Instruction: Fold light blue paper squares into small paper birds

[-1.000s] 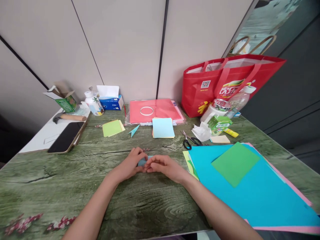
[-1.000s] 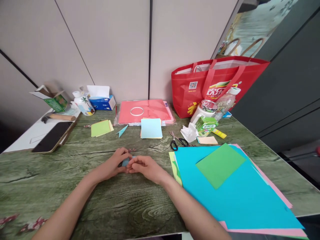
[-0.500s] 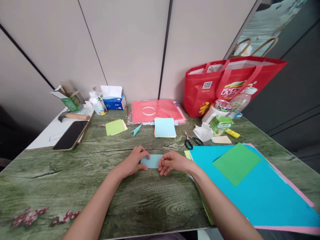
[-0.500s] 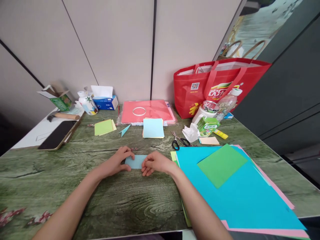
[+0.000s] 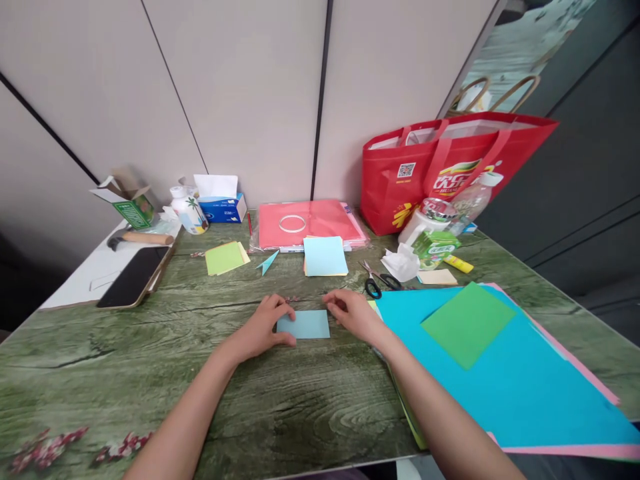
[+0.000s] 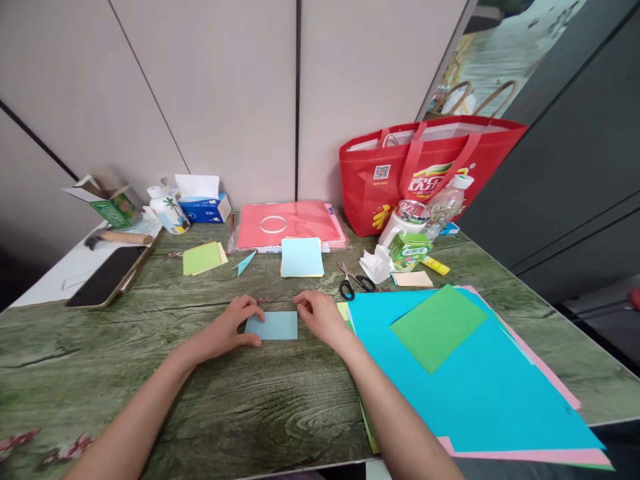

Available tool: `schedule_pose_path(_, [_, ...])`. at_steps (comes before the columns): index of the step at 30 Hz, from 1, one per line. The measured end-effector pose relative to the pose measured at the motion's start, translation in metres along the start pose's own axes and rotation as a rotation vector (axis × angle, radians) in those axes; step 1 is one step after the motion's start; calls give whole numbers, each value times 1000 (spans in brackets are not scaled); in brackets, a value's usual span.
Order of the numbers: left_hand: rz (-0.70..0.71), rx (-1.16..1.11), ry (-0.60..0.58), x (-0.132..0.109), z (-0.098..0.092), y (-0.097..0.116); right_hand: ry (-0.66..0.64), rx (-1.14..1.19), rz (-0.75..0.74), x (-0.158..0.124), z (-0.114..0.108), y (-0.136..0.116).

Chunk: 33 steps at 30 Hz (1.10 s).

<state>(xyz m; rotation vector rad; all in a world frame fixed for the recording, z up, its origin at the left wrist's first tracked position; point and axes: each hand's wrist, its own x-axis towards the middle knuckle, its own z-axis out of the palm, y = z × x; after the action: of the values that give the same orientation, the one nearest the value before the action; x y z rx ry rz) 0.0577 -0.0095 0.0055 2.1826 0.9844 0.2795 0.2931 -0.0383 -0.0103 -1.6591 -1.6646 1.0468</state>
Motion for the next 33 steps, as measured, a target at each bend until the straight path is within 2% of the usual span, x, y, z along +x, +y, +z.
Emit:
schedule_pose_path(2, [0, 21, 12, 1, 2, -1, 30, -81, -123, -1, 2, 1])
schedule_pose_path(4, [14, 38, 27, 2, 4, -1, 29, -128, -186, -2, 4, 0])
schedule_pose_path(14, [42, 118, 122, 3, 13, 0, 19, -45, -150, -5, 13, -4])
schedule_pose_path(19, [16, 128, 135, 2, 10, -8, -19, -9, -135, -6, 13, -4])
schedule_pose_path(25, [-53, 29, 172, 0, 3, -10, -28, -51, -183, -7, 10, -8])
schedule_pose_path(29, [-92, 27, 200, 2, 1, -10, 7, -53, -171, -5, 7, -7])
schedule_pose_path(33, [-156, 59, 318, 4, 4, -17, 96, -42, -132, -2, 1, -4])
